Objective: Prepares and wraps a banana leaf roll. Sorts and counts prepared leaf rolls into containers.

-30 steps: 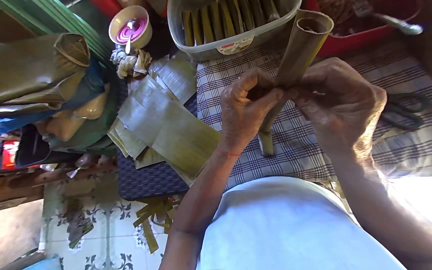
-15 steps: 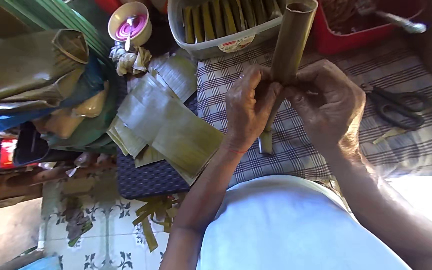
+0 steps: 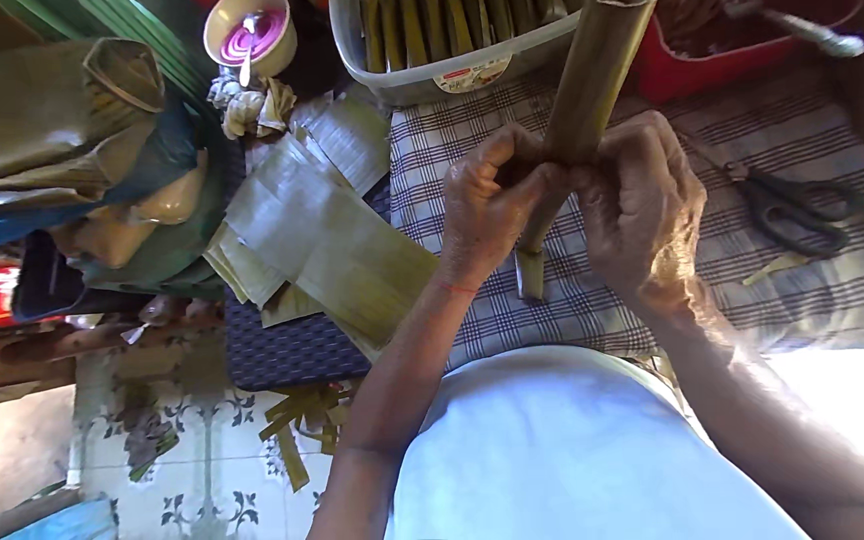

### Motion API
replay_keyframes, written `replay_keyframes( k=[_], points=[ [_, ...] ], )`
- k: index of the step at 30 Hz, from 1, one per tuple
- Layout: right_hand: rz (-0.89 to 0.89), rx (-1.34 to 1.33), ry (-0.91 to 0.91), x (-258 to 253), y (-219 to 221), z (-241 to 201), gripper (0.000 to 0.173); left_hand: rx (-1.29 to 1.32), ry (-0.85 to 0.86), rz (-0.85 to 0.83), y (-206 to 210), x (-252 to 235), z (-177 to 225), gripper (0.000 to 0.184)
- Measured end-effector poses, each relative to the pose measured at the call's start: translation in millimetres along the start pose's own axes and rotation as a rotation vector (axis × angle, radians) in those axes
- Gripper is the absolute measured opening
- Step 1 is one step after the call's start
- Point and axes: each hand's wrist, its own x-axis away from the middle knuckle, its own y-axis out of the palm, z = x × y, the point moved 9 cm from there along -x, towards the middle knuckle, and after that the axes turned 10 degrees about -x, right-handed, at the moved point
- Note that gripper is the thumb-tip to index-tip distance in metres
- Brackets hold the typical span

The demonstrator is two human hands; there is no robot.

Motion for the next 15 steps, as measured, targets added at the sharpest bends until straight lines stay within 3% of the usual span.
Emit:
replay_keyframes(
  k=[6,11,15],
  points=[
    [-0.074,-0.087,0.154,12,-21,44,0.026,-0.001,0.007,-0.025,10,-11,-3,0.006],
    [-0.319,0.386,0.502,66,-89,138,0.036,0.059,0.034,-0.093,17,-11,-7,0.007],
    [-0.335,0.609,0.697,105,-125,177,0.036,0.152,-0.004,-0.183,26,-9,-7,0.012]
  ],
)
